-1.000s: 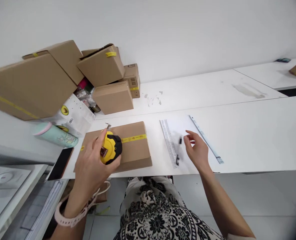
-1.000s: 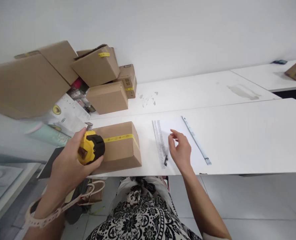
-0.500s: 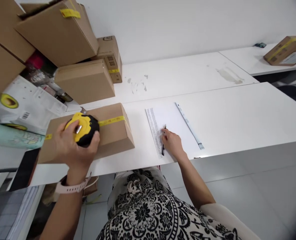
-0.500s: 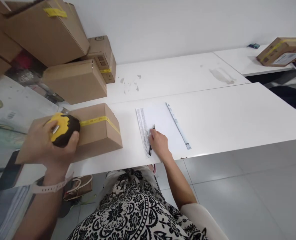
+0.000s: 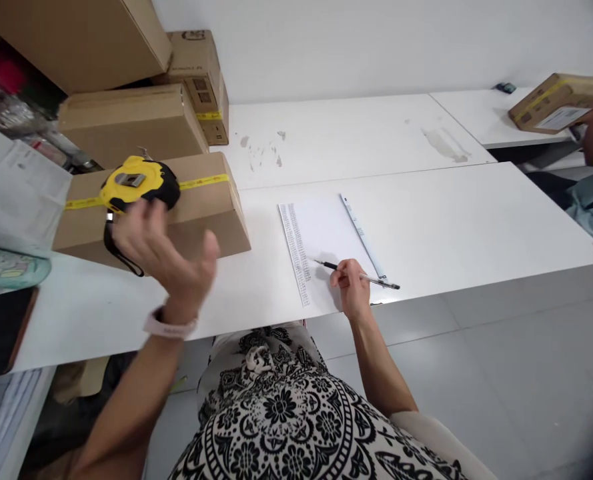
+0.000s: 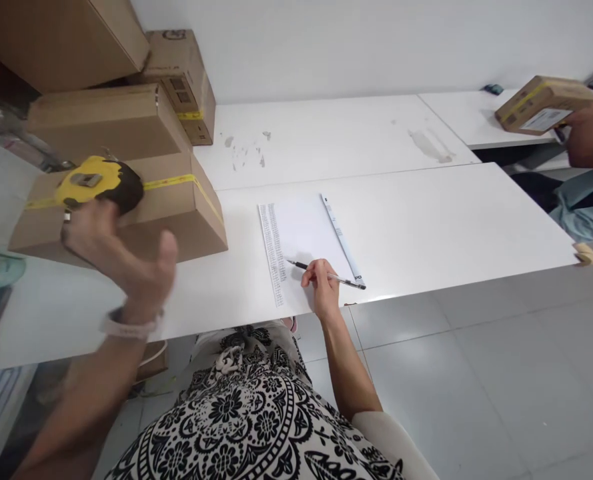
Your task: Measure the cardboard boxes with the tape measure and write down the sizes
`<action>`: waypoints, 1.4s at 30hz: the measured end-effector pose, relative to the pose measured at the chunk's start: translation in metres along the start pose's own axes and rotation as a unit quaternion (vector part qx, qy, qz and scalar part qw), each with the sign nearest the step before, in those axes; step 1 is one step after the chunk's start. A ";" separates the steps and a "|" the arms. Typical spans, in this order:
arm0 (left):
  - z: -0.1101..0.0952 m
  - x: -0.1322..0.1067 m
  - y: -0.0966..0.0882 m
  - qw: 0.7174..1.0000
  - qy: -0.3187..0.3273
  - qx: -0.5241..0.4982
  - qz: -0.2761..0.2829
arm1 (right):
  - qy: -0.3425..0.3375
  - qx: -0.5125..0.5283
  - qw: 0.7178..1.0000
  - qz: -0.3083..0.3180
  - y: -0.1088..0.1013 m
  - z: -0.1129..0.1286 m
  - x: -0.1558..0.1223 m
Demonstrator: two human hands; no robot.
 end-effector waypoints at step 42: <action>-0.134 -0.121 0.085 0.895 0.260 -0.073 0.354 | -0.053 -0.303 0.951 0.007 0.019 -0.022 -0.010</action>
Point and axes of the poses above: each hand's wrist, its own x-axis towards the middle knuckle, its own y-axis out of the palm, z = x × y, the point moved 3 cm from there along x, towards the middle knuckle, and after that the axes turned 15 degrees about y, right-handed, at the moved point
